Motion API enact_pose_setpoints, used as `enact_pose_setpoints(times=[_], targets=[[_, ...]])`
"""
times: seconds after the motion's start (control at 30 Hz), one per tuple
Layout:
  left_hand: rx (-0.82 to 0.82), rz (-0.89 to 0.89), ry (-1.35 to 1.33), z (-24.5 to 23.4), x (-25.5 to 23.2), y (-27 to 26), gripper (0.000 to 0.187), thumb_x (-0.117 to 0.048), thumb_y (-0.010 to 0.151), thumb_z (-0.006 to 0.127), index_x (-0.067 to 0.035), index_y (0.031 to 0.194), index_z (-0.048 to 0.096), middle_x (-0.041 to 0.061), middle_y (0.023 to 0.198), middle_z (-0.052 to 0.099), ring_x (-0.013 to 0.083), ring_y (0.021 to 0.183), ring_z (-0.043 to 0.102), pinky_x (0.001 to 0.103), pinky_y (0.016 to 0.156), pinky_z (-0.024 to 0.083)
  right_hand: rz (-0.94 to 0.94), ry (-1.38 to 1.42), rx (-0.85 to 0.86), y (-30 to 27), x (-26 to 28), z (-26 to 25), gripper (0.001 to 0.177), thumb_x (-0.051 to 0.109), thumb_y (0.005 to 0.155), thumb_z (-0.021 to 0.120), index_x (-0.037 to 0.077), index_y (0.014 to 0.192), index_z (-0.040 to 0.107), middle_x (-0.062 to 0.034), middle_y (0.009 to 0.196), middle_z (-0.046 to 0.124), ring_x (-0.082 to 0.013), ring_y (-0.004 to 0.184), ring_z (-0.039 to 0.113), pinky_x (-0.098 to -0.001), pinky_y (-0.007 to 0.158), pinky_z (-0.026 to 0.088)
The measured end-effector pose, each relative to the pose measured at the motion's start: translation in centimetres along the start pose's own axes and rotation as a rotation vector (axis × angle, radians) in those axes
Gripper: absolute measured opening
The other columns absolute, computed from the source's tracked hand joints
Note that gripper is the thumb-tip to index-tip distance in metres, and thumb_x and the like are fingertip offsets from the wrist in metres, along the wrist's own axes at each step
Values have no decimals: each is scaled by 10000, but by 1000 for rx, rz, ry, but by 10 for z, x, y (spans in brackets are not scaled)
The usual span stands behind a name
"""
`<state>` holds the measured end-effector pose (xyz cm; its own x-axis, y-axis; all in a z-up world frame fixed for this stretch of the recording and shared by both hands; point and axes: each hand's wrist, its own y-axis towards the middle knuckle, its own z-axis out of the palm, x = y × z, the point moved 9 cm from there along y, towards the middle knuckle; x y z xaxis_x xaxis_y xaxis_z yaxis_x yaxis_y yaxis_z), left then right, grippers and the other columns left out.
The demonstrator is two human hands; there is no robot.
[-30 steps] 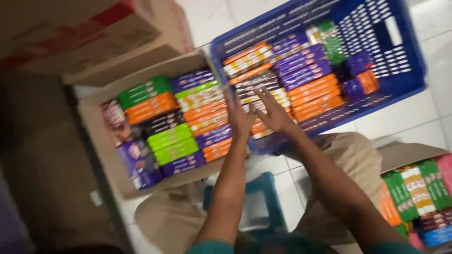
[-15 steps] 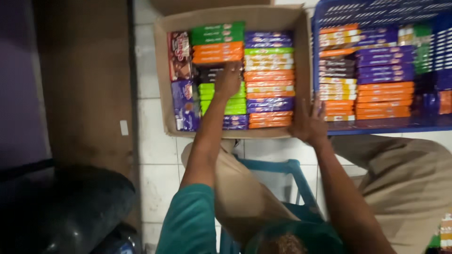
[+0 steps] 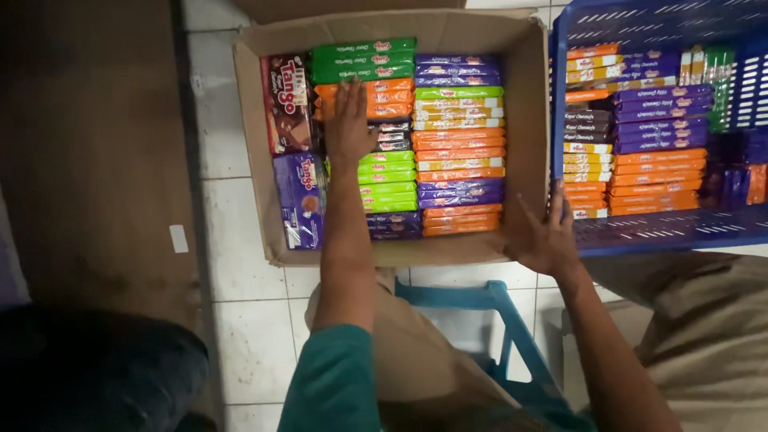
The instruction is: The person transfers stacks of packaged snacks from a cardboard box into a blue plastic basket. They arrange the items by color and type, filling the basket systematically.
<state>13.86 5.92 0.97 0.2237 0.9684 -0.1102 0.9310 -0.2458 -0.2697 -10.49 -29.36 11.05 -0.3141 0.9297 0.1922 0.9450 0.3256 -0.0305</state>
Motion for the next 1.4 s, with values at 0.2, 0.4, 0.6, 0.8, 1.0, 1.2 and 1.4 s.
enact_pose_setpoints(times=[0.2, 0.4, 0.6, 0.8, 1.0, 1.2, 1.4], targets=[[-605, 186, 27, -6, -21, -11, 784, -27, 692, 881, -38, 1402, 549, 219, 1298, 561, 421, 1312, 535, 643, 1106, 378, 487, 72, 616, 2, -11, 11, 1245, 508, 585, 834, 502, 1637, 169, -253, 1689, -265, -580, 1531, 81, -577, 1262, 263], [-433, 146, 149, 56, -10, 35, 798, -137, 524, 976, -109, 1217, 582, 99, 1137, 623, 346, 1097, 626, 627, 1029, 440, 465, 54, 605, 4, -14, 14, 1218, 825, 571, 714, 487, 1630, 215, -317, 1691, -181, -552, 1550, -17, -559, 1300, 119], [-131, -101, -701, -51, -22, -6, 756, -466, 601, 978, -88, 1122, 582, 131, 1065, 694, 386, 1010, 724, 534, 889, 541, 289, -94, 685, 5, -10, 31, 1256, 788, 615, 689, 420, 1667, 110, -325, 1712, -58, -546, 1559, -75, -588, 1274, 85], [-166, -286, -1325, -86, -62, -37, 675, -202, 581, 966, -89, 1146, 613, 126, 1031, 732, 286, 1015, 739, 390, 910, 549, 497, 265, 689, 24, 21, -33, 1185, 889, 632, 631, 444, 1645, 207, -214, 1720, -212, -461, 1587, -68, -591, 1293, 77], [-6, -253, -1936, -107, -174, -88, 644, -264, 774, 930, -59, 1285, 596, 99, 1103, 719, 259, 981, 755, 414, 791, 643, 681, 1115, 440, 17, -30, -19, 917, 701, 937, 579, 252, 1666, 251, -196, 1695, 259, -424, 1532, 289, -586, 1249, 261], [226, -232, -1970, -153, -298, -123, 552, -391, 842, 858, -12, 1183, 646, 152, 980, 746, 259, 841, 780, 410, 649, 659, 328, 1814, -18, 42, -46, -148, 921, 282, 971, 683, 304, 1680, 96, -264, 1418, 566, -422, 1251, 631, -562, 1019, 526], [346, -158, -1508, -166, -377, -108, 822, -765, 955, 494, -60, 1355, 629, 188, 1288, 669, 346, 1180, 683, 498, 888, 609, 532, 1886, -304, 19, -124, -172, 987, 28, 867, 701, 328, 1658, 191, -222, 1455, 579, -332, 1175, 693, -532, 920, 624]])
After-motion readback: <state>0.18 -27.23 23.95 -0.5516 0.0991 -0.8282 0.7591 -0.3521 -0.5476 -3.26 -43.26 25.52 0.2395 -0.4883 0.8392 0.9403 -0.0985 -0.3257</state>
